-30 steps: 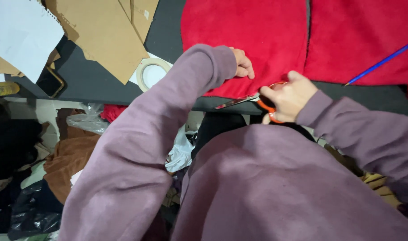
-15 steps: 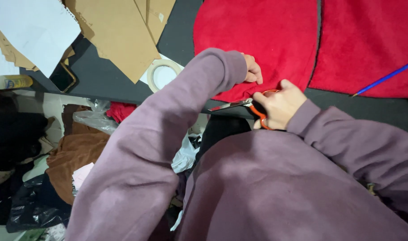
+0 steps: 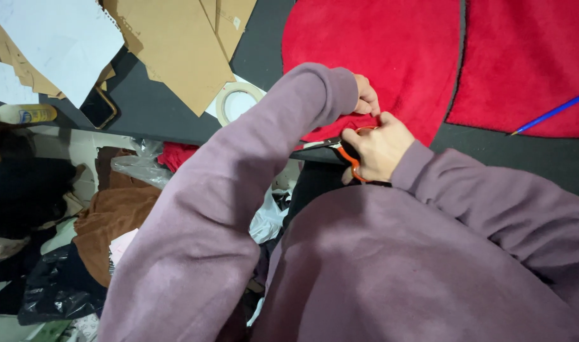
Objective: Cutting red fabric using cardboard templates and an electric rotary cutter.
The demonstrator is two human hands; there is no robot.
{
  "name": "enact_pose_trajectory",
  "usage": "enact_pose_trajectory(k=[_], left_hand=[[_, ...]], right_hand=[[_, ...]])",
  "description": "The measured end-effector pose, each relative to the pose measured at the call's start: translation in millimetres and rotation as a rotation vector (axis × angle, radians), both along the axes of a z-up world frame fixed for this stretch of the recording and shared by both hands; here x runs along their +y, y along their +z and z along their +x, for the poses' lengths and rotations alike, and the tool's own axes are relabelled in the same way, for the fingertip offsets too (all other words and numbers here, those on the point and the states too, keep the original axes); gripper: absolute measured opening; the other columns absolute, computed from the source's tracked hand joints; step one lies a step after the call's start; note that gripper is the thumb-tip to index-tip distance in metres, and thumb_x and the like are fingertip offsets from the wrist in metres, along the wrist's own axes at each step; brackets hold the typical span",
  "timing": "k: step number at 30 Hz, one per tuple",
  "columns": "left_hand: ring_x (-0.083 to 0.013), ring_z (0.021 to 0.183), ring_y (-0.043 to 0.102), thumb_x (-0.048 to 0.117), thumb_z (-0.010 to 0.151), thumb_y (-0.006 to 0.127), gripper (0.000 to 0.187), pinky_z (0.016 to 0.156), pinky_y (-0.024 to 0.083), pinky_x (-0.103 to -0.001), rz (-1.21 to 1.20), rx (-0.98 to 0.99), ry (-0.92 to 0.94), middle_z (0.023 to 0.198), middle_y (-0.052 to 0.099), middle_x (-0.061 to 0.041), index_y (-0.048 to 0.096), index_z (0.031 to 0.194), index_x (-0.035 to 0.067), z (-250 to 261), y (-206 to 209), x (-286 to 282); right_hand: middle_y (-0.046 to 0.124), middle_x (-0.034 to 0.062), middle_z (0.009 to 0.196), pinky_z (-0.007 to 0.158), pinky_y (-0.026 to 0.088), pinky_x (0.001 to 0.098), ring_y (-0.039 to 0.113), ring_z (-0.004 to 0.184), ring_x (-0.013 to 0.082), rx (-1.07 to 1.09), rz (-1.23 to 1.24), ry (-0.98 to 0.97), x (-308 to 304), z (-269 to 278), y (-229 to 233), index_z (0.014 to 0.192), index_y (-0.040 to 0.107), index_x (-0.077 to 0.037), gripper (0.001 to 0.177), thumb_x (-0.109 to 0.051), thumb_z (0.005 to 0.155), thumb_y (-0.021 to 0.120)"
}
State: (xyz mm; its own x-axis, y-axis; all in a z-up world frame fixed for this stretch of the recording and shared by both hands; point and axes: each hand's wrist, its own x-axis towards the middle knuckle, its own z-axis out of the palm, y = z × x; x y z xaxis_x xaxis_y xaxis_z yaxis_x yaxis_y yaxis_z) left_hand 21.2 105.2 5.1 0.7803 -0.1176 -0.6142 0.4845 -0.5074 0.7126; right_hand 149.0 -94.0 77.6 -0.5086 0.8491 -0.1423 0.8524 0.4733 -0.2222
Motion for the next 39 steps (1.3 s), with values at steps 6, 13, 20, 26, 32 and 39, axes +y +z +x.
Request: enact_pose_trajectory(k=[6, 13, 20, 26, 32, 39], left_hand=[[-0.0345, 0.129, 0.069, 0.031, 0.109, 0.058, 0.035, 0.119, 0.049, -0.051, -0.004, 0.016, -0.054, 0.134, 0.077, -0.006, 0.077, 0.137, 0.041, 0.5, 24.1, 9.1], [-0.0374, 0.123, 0.071, 0.029, 0.108, 0.061, 0.035, 0.113, 0.053, -0.051, 0.003, -0.034, -0.067, 0.128, 0.079, -0.01, 0.078, 0.136, 0.041, 0.9, 5.9, 6.0], [-0.0314, 0.126, 0.071, 0.031, 0.107, 0.06, 0.037, 0.114, 0.054, -0.048, -0.013, -0.025, -0.07, 0.13, 0.078, -0.003, 0.076, 0.137, 0.046, 0.3, -6.2, 7.3], [-0.0322, 0.133, 0.067, 0.03, 0.108, 0.059, 0.038, 0.123, 0.043, -0.053, 0.033, -0.016, -0.089, 0.135, 0.078, -0.004, 0.076, 0.139, 0.044, -1.4, 33.3, 7.3], [-0.0184, 0.139, 0.064, 0.038, 0.11, 0.06, 0.034, 0.131, 0.032, -0.056, 0.093, -0.035, -0.084, 0.137, 0.076, 0.015, 0.072, 0.137, 0.055, -0.8, -45.1, 0.4], [-0.0318, 0.125, 0.068, 0.023, 0.102, 0.07, 0.031, 0.113, 0.05, -0.052, 0.269, -0.501, 0.394, 0.122, 0.081, -0.007, 0.078, 0.131, 0.025, -47.9, 33.2, -21.2]], right_hand=[[0.081, -0.0037, 0.075, 0.088, 0.056, 0.0389, 0.08, 0.072, 0.0208, 0.038, 0.002, -0.008, -6.7, -9.1, -45.6, 0.121, 0.064, -0.025, 0.07, -0.074, 0.072, 0.074], [0.081, -0.0046, 0.082, 0.089, 0.054, 0.0435, 0.081, 0.075, 0.0229, 0.044, -0.017, -0.036, 3.1, -32.7, -22.4, 0.121, 0.061, -0.029, 0.068, -0.062, 0.065, 0.081], [0.08, -0.0013, 0.072, 0.089, 0.056, 0.0413, 0.08, 0.068, 0.024, 0.069, 0.022, -0.01, -3.6, -45.9, -62.7, 0.115, 0.064, -0.026, 0.07, -0.076, 0.068, 0.072], [0.081, -0.0002, 0.074, 0.092, 0.058, 0.0432, 0.083, 0.074, 0.0243, 0.087, -0.024, 0.047, -2.0, -37.7, -47.8, 0.121, 0.062, -0.026, 0.066, -0.071, 0.073, 0.072], [0.081, 0.0094, 0.078, 0.09, 0.06, 0.0535, 0.082, 0.082, 0.037, 0.122, -0.192, 0.087, 14.3, -56.3, -33.4, 0.125, 0.063, -0.025, 0.071, -0.075, 0.076, 0.071], [0.083, 0.0171, 0.086, 0.085, 0.063, 0.0605, 0.082, 0.091, 0.0427, 0.193, -0.477, 0.101, -9.4, 45.1, -4.5, 0.134, 0.066, -0.027, 0.06, -0.059, 0.085, 0.08]])
